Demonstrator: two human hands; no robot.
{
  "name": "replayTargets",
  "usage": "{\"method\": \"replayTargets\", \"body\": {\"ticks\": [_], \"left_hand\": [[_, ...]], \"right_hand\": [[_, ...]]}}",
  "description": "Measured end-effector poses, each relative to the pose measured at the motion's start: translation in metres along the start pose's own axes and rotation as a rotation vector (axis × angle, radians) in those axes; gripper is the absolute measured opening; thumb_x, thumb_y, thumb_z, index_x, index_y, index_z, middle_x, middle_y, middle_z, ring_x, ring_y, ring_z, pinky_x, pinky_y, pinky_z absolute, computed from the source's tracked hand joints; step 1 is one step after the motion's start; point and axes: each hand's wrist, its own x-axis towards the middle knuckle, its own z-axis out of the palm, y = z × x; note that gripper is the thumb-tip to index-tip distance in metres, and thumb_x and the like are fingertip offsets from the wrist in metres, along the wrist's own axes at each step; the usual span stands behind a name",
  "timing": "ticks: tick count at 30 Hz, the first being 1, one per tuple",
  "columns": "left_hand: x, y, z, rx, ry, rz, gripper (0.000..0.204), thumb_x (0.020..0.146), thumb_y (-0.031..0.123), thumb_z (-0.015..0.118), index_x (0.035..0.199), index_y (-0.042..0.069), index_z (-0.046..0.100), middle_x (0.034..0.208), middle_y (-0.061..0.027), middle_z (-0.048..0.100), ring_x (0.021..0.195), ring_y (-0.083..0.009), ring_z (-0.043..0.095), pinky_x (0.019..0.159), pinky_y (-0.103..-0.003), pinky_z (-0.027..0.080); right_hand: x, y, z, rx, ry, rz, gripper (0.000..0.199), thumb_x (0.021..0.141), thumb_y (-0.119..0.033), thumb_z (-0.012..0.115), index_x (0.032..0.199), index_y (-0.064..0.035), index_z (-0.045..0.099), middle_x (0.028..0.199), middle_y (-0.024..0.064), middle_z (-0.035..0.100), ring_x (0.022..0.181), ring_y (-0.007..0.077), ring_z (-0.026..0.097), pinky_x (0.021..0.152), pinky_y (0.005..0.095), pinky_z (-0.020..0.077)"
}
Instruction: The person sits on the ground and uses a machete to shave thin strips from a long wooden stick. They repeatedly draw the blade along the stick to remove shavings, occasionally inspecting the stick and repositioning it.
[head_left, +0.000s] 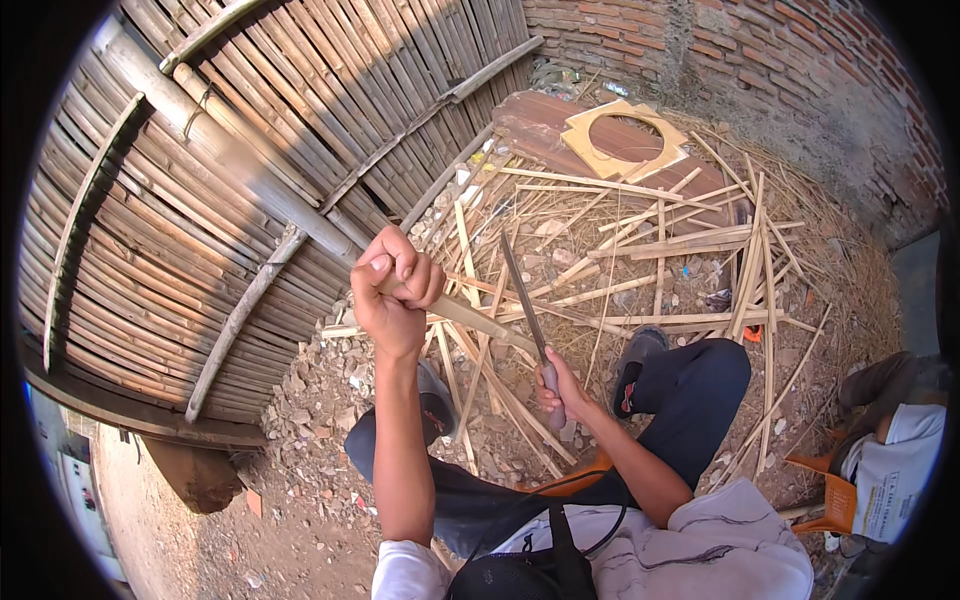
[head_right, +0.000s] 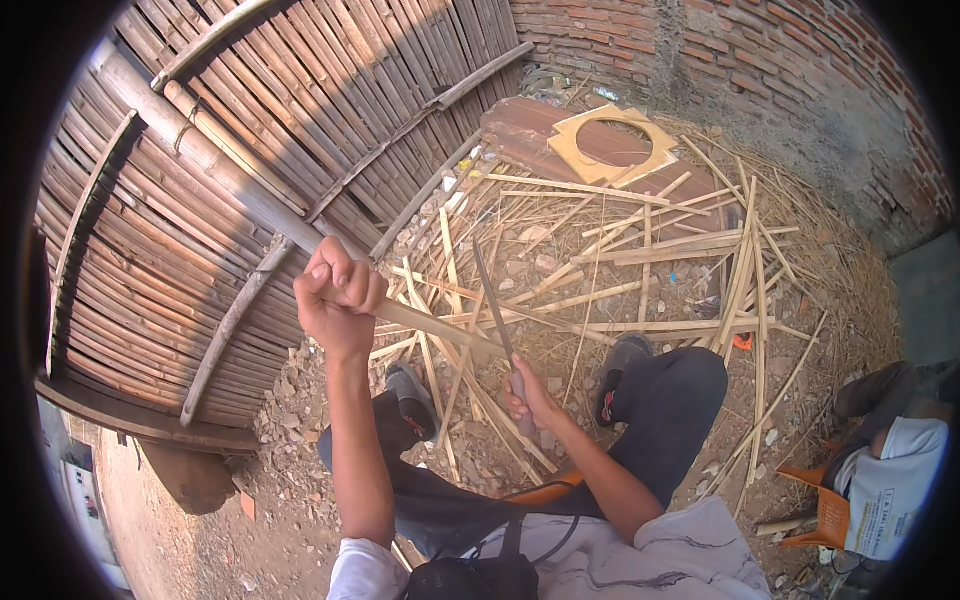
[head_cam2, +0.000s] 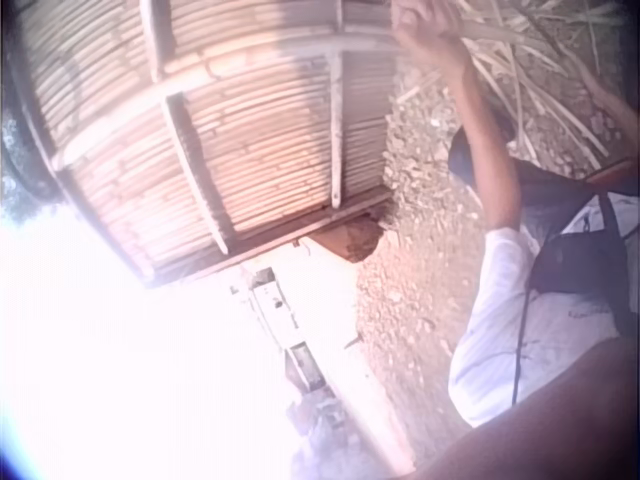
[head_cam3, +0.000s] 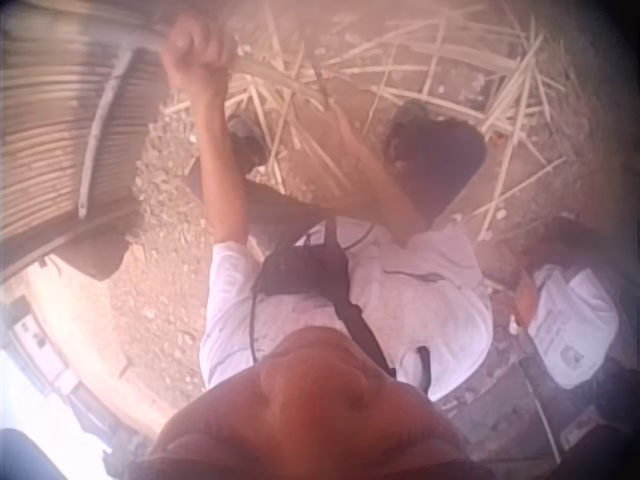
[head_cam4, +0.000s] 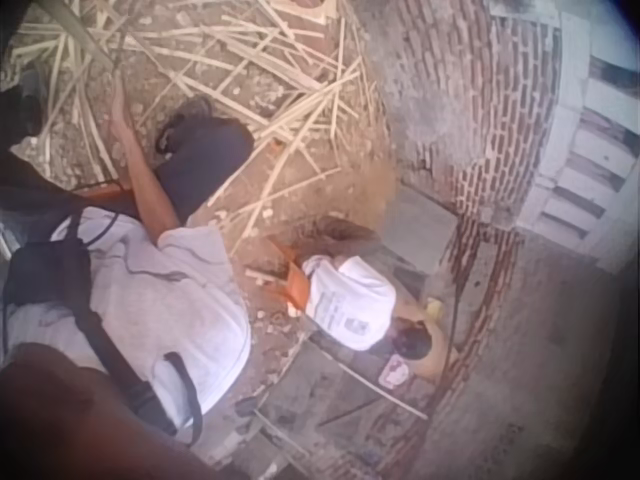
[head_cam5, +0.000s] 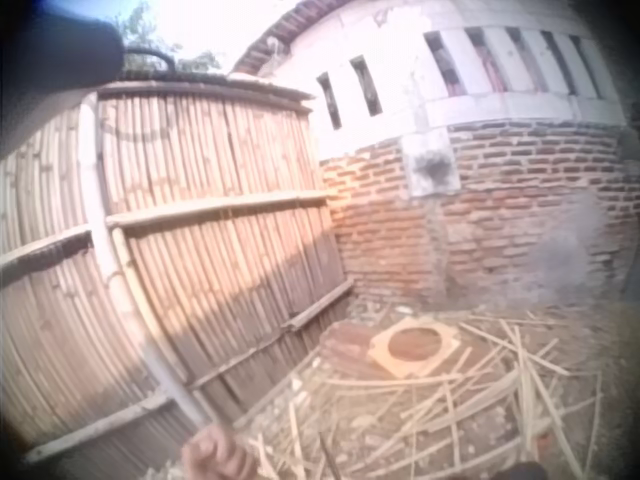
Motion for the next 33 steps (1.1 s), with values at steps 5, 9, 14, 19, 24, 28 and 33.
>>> {"method": "replayTargets", "body": {"ticks": [5,9,14,19,24,28,33], "left_hand": [[-0.002,0.003,-0.001,-0.018,-0.049,-0.034,0.027,0.094,0.026,0.043,0.072,0.011,0.038,0.051,0.0046,0.025,0.043,-0.0079,0.015,0.042,-0.029,0.016],[-0.004,0.004,0.001,-0.028,-0.086,-0.05,0.03,0.094,0.026,0.042,0.069,0.011,0.037,0.05,0.0048,0.025,0.042,-0.0079,0.015,0.041,-0.029,0.016],[-0.006,0.007,-0.009,-0.031,-0.162,-0.073,0.034,0.094,0.029,0.042,0.065,0.01,0.04,0.047,0.0055,0.023,0.038,-0.0087,0.018,0.039,-0.03,0.016],[0.001,0.005,-0.013,-0.122,-0.37,-0.139,0.034,0.093,0.028,0.043,0.066,0.009,0.042,0.045,0.0044,0.026,0.035,-0.0086,0.019,0.035,-0.03,0.013],[0.001,0.004,-0.01,-0.228,-0.446,-0.2,0.03,0.091,0.026,0.046,0.067,0.008,0.043,0.044,0.0028,0.03,0.034,-0.0086,0.021,0.034,-0.03,0.013],[-0.001,-0.001,0.008,-0.152,-0.287,-0.132,0.027,0.088,0.024,0.048,0.067,0.008,0.042,0.051,-0.0013,0.036,0.04,-0.0123,0.032,0.037,-0.029,0.023],[0.008,-0.011,0.02,-0.031,-0.056,0.05,0.026,0.085,0.022,0.047,0.065,0.007,0.041,0.056,-0.0051,0.038,0.045,-0.0163,0.036,0.04,-0.028,0.035]], "right_hand": [[-0.012,0.007,0.02,0.049,-0.151,-0.038,0.074,0.096,-0.081,0.031,0.074,-0.0116,0.045,0.05,-0.0039,0.033,0.037,0.0088,0.032,0.039,0.0268,0.0305],[0.001,0.038,-0.005,0.036,0.002,0.061,0.074,0.096,-0.082,0.028,0.075,-0.0126,0.044,0.049,-0.0043,0.032,0.036,0.0081,0.031,0.039,0.0275,0.0314],[-0.01,0.017,0.002,0.005,0.001,0.15,0.074,0.096,-0.081,0.029,0.073,-0.0124,0.042,0.049,-0.0051,0.03,0.035,0.008,0.029,0.039,0.0267,0.0309],[-0.045,-0.035,0.052,-0.151,-0.21,-0.01,0.075,0.097,-0.081,0.028,0.071,-0.0122,0.041,0.048,-0.0055,0.029,0.035,0.0063,0.028,0.039,0.0248,0.03],[-0.045,-0.039,0.04,0.072,-0.239,0.147,0.072,0.098,-0.079,0.032,0.072,-0.0122,0.042,0.048,-0.0048,0.03,0.036,0.0072,0.027,0.039,0.0259,0.0294],[-0.047,-0.04,0.038,-0.017,-0.141,0.117,0.073,0.098,-0.08,0.029,0.072,-0.0121,0.041,0.048,-0.0051,0.029,0.034,0.0063,0.028,0.038,0.0242,0.0298],[-0.072,-0.063,0.066,-0.024,-0.079,-0.13,0.071,0.1,-0.076,0.031,0.073,-0.0116,0.042,0.049,-0.0039,0.031,0.036,0.0078,0.029,0.039,0.0264,0.0305]]}}
